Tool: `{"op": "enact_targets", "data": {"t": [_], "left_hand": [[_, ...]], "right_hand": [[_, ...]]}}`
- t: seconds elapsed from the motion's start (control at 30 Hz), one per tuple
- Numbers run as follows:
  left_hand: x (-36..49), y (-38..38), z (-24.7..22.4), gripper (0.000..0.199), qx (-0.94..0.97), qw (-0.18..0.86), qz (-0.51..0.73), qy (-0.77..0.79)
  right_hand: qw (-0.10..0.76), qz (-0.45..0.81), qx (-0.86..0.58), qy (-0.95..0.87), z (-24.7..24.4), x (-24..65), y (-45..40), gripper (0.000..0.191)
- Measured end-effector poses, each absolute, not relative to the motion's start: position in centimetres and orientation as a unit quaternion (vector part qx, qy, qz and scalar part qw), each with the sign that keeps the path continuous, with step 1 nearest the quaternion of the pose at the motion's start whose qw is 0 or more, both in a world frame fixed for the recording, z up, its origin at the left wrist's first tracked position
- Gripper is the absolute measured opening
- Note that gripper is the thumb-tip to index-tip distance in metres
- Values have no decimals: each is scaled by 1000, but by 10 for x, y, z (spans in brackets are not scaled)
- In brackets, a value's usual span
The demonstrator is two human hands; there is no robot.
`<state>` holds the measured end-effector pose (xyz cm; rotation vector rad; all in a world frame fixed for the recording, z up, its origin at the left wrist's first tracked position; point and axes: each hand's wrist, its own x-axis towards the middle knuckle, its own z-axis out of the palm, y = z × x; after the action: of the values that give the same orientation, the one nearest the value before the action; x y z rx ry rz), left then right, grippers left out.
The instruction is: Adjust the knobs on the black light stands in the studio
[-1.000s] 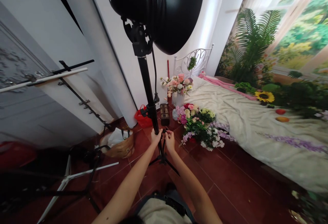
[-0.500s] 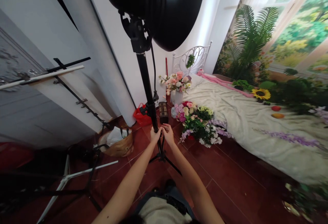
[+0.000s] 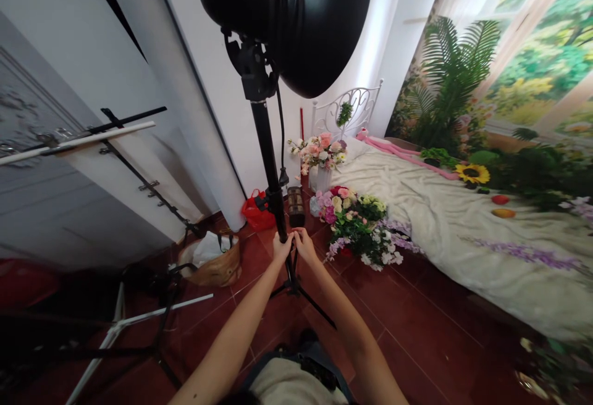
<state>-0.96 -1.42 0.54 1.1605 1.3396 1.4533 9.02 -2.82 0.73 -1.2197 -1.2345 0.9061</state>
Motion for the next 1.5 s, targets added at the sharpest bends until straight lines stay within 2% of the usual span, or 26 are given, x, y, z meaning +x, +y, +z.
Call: {"op": "enact_targets", "data": {"t": [0.3,0.47,0.57,0.67,0.8,1.33,1.5], "left_hand": [[-10,-15,5,29,476,411,569,530],[-10,-13,1,29,470,419,566,533],[-10,-13,2,28,465,417,570,533],[-10,-14,6,28,463,413,576,532],[-10,-15,11,27,457,421,579,529],[-9,-10,-5,26,471,407,566,540],[-10,-9,-8,27,481,406,561,537]], "right_hand": [[535,392,-525,-534,2,99,-23,31],[491,376,-612,-492,-7,103,-4,22],[480,372,-640,-469,-9,107,6,25],[510,368,-592,-504,-6,111,5,34],[548,441,-474,-530,-2,108,-8,27],[585,562,-456,-365,-1,100,-35,34],[623,558,-455,-305,2,90,-49,41]]}}
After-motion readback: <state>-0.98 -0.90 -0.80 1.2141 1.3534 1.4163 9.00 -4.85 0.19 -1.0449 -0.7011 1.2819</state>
